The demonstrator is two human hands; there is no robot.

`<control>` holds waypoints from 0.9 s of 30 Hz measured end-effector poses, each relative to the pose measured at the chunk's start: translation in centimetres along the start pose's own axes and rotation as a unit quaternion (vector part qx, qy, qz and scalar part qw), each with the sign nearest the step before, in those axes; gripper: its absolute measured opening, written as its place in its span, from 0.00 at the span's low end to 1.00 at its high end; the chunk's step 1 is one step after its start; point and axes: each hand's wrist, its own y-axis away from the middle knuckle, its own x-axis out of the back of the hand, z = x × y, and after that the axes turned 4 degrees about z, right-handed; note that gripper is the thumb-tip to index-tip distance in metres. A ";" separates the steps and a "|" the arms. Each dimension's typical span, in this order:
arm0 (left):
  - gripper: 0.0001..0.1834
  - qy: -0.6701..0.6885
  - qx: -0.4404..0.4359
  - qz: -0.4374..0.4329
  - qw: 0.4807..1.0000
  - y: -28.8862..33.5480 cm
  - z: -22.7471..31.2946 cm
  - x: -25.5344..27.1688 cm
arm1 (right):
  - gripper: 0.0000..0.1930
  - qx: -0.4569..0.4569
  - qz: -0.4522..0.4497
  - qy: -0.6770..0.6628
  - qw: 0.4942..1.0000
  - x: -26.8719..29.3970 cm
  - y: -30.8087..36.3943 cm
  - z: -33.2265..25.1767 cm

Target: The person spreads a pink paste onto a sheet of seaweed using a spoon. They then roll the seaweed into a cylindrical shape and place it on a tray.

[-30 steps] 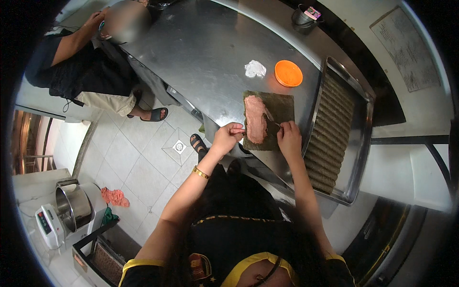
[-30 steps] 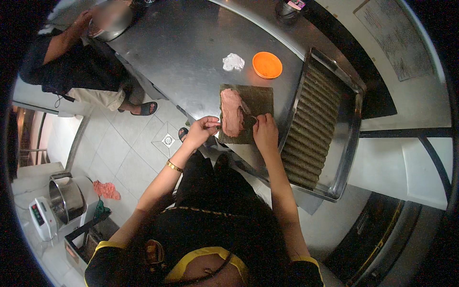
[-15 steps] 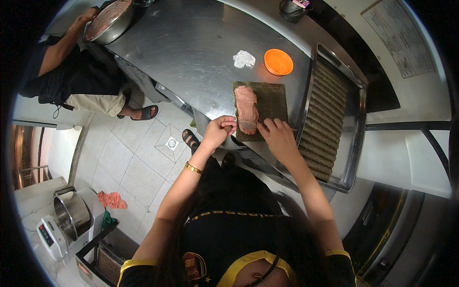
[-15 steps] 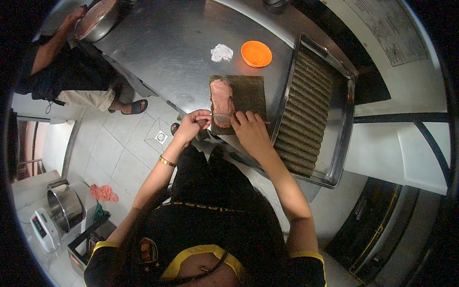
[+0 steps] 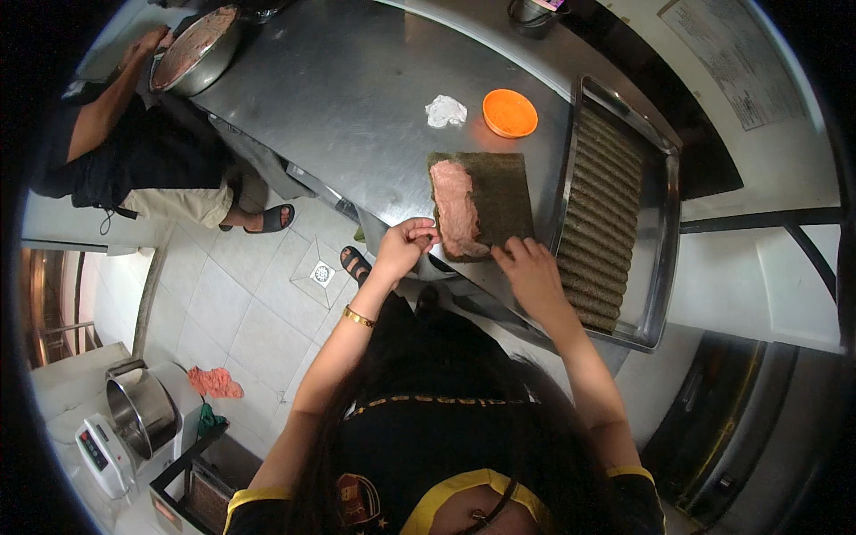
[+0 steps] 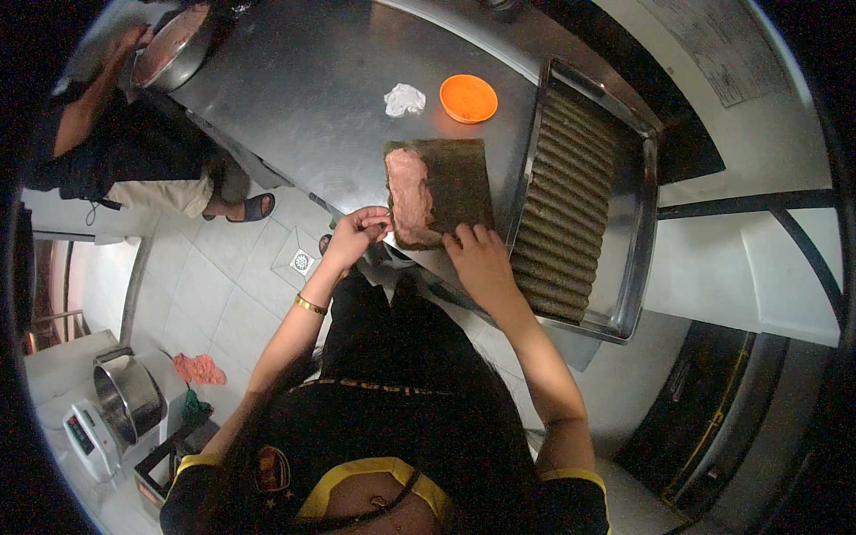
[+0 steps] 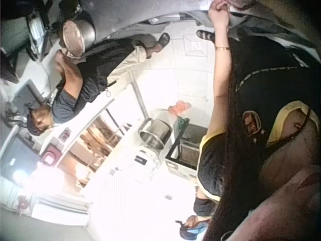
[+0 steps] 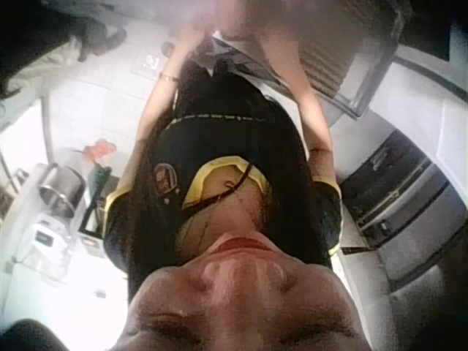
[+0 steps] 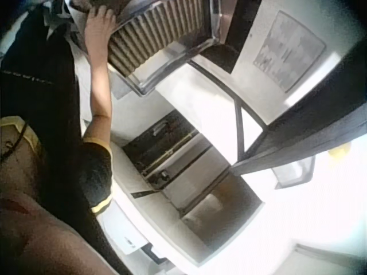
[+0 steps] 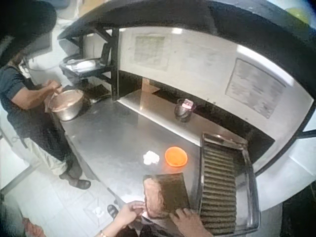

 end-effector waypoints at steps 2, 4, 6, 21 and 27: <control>0.16 0.009 -0.003 0.009 1.000 -0.2 -0.4 0.1 | 0.14 0.022 -0.001 -0.027 0.999 -0.1 0.4 -0.3; 0.16 0.012 -0.004 0.011 1.000 -0.2 0.0 0.0 | 0.14 0.004 0.019 -0.067 0.998 0.5 0.0 0.4; 0.16 0.014 -0.004 0.021 1.000 -0.2 0.6 -0.2 | 0.14 -0.014 0.053 -0.090 0.994 1.1 -1.0 1.5; 0.15 0.034 0.033 0.024 0.999 -4.4 2.5 0.4 | 0.11 -0.059 0.079 0.024 0.995 -1.9 -8.1 1.9; 0.16 -0.040 -0.049 0.052 0.997 -6.9 1.8 1.8 | 0.12 -0.072 0.070 0.033 0.994 -0.2 -8.7 1.7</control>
